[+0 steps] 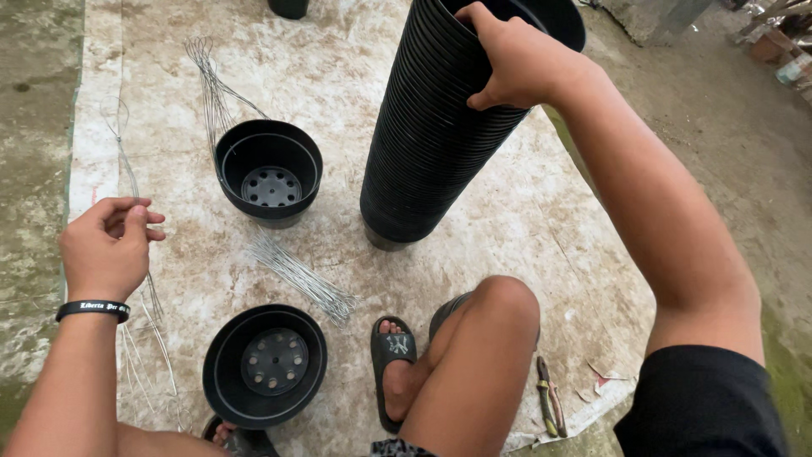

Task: The person sits on the ground and bends thin metal wires into hooks. They then insert the hooks into the drainage holes of black plastic nursery pots to create hanging mechanisms.

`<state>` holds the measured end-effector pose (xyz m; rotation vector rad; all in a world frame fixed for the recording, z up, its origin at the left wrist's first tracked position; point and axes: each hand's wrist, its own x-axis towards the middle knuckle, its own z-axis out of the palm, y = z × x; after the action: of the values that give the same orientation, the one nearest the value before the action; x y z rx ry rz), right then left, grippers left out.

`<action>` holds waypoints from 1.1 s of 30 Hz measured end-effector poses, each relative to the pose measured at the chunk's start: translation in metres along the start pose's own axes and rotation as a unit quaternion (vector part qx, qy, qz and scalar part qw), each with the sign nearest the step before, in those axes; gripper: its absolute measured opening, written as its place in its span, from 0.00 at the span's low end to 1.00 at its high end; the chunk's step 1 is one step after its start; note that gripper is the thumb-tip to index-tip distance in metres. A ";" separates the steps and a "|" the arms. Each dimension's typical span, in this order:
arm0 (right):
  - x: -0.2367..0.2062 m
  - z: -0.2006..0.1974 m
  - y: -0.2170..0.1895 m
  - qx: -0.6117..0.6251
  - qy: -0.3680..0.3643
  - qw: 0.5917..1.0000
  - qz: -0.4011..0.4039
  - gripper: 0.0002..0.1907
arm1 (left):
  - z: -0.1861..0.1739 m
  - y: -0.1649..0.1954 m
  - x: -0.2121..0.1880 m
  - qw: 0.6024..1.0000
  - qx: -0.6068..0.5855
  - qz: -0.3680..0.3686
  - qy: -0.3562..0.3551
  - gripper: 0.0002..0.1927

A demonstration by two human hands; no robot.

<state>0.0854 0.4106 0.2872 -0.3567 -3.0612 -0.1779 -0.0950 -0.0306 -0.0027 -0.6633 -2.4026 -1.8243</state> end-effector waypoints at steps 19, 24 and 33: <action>0.003 0.003 0.010 0.050 0.033 0.994 -0.094 0.25 | -0.002 -0.003 0.000 1.000 0.007 -0.024 0.009 0.08; -0.003 0.004 0.008 0.042 0.018 0.995 -0.085 0.25 | 0.002 -0.009 0.001 1.000 0.001 -0.017 0.006 0.08; -0.003 0.002 0.008 -0.020 0.016 0.999 -0.047 0.44 | 0.023 0.017 -0.003 0.999 0.011 0.031 0.010 0.08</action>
<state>0.0897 0.4176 0.2860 -0.2107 -3.0484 -0.2473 -0.0814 -0.0061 0.0052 -0.7068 -2.3578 -1.7697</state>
